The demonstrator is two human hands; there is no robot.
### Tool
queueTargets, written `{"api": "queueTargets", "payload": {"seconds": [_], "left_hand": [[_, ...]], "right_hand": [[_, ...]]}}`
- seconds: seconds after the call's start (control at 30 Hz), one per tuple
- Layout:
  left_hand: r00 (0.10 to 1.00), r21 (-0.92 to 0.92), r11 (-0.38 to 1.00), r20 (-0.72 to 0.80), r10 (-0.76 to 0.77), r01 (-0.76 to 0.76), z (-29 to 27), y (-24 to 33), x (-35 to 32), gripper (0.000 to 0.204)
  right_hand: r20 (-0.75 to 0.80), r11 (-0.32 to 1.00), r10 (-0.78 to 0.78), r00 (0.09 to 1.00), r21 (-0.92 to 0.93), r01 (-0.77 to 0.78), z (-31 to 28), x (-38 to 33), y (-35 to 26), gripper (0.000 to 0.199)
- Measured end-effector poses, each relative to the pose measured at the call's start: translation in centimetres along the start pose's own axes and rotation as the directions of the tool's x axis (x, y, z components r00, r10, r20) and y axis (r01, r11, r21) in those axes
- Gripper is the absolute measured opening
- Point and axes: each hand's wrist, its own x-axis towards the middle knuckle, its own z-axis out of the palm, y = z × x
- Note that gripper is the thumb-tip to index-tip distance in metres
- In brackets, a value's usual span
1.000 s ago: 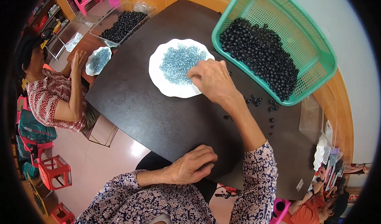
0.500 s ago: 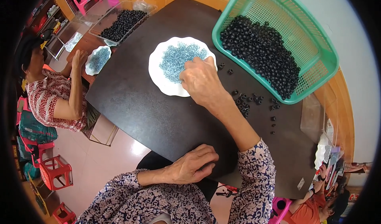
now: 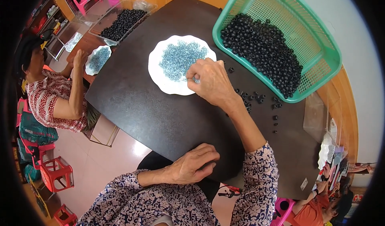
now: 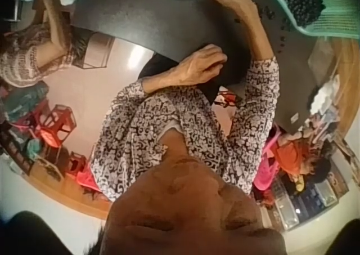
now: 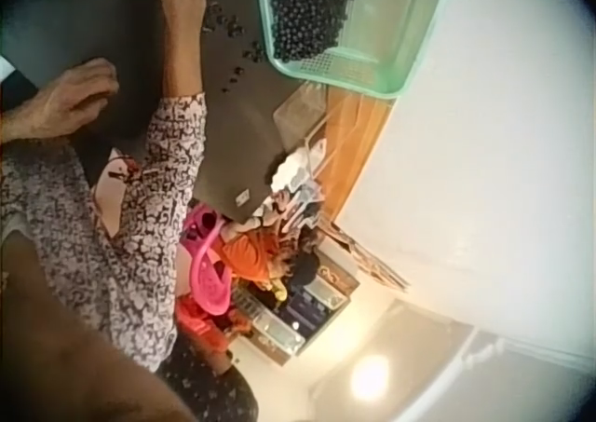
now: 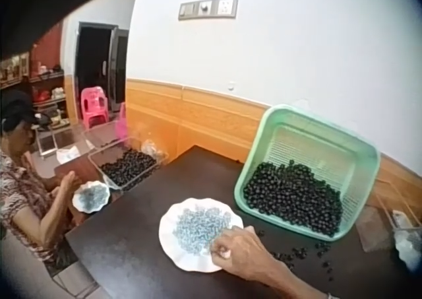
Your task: Assembling small hardware components by inserting a tiny blue part into a black circular housing.
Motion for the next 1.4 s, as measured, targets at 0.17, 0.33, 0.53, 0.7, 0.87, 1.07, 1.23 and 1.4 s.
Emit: {"api": "queueTargets", "payload": {"seconds": [0.17, 0.33, 0.53, 0.7, 0.87, 1.07, 1.23, 1.4], "left_hand": [[1.0, -0.001, 1.0, 0.011, -0.003, 0.003, -0.2, 0.1, -0.1, 0.026], [1.0, 0.004, 1.0, 0.008, 0.011, -0.011, 0.0, -0.1, 0.0, 0.026], [1.0, -0.005, 1.0, 0.013, 0.016, -0.016, -0.2, 0.0, 0.1, 0.025], [1.0, -0.044, 0.999, 0.0, -0.015, 0.015, -0.3, 0.0, 0.1, 0.022], [1.0, 0.012, 1.0, -0.008, -0.004, 0.004, -0.3, 0.2, 0.2, 0.022], [1.0, 0.009, 1.0, -0.007, 0.002, -0.002, -0.2, 0.0, 0.1, 0.024], [1.0, 0.008, 1.0, 0.006, 0.009, -0.009, -0.2, -0.1, 0.0, 0.025], [1.0, 0.019, 1.0, 0.008, 0.003, -0.003, -0.4, 0.0, 0.0, 0.025]], "right_hand": [[0.019, 0.999, -0.042, 0.999, -0.004, 0.042, -0.1, 0.0, -0.1, 0.005], [0.039, 0.941, -0.163, 0.986, -0.295, 0.167, 0.7, 0.8, -1.1, 0.004], [0.027, 0.96, -0.146, 0.989, -0.239, 0.148, 0.5, 0.6, -0.8, 0.004], [-0.006, 0.983, -0.046, 0.999, -0.177, 0.044, -0.5, -0.6, -0.6, 0.009], [-0.023, 0.984, -0.067, 0.997, -0.165, 0.062, -0.8, -0.6, -0.5, 0.012], [0.108, 0.958, -0.007, 0.994, -0.285, 0.038, -0.9, 0.0, -1.4, 0.017], [-0.018, 0.979, -0.051, 0.999, -0.201, 0.046, -0.4, 0.1, -0.5, 0.02], [-0.052, 0.982, -0.063, 0.997, -0.182, 0.052, 0.2, -0.2, -1.0, 0.019]]}}
